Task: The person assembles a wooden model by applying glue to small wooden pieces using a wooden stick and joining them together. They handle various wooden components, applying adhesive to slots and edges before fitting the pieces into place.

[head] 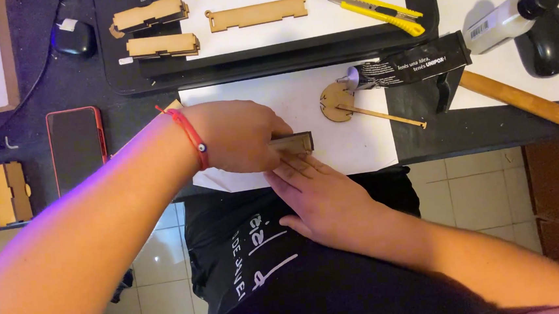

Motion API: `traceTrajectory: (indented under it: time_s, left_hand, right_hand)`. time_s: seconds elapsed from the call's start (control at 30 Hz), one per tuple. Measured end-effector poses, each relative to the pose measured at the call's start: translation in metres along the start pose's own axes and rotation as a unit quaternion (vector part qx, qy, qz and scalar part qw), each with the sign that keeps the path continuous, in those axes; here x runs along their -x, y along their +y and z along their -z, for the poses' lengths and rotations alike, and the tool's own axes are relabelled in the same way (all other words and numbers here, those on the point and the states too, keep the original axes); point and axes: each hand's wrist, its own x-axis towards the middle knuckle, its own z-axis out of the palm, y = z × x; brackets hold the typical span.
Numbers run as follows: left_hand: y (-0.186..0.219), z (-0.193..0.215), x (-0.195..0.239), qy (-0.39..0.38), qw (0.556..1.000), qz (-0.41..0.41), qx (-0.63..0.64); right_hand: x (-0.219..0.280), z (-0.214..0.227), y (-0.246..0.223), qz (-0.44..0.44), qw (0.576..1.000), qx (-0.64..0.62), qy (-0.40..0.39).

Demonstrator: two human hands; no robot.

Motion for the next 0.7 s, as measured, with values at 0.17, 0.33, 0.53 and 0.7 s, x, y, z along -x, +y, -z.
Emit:
traceTrajectory:
  time_s: [0.17,0.33,0.53,0.7]
  left_hand:
    - [-0.003,0.005,0.017,-0.011,0.999,0.025,0.025]
    - [-0.031,-0.010,0.020,0.050,0.996,0.049,0.050]
    - [-0.091,-0.048,0.058,0.266,0.951,-0.070,0.138]
    - [-0.087,-0.119,0.073,0.526,0.826,-0.115,0.166]
  right_hand:
    - [-0.001,0.005,-0.002,-0.014,0.999,-0.038,-0.002]
    - [0.000,0.005,0.002,-0.014,0.997,-0.081,-0.008]
    - [0.009,0.027,0.008,0.070,0.983,-0.107,0.133]
    - [0.015,0.041,0.002,0.047,0.963,-0.209,0.162]
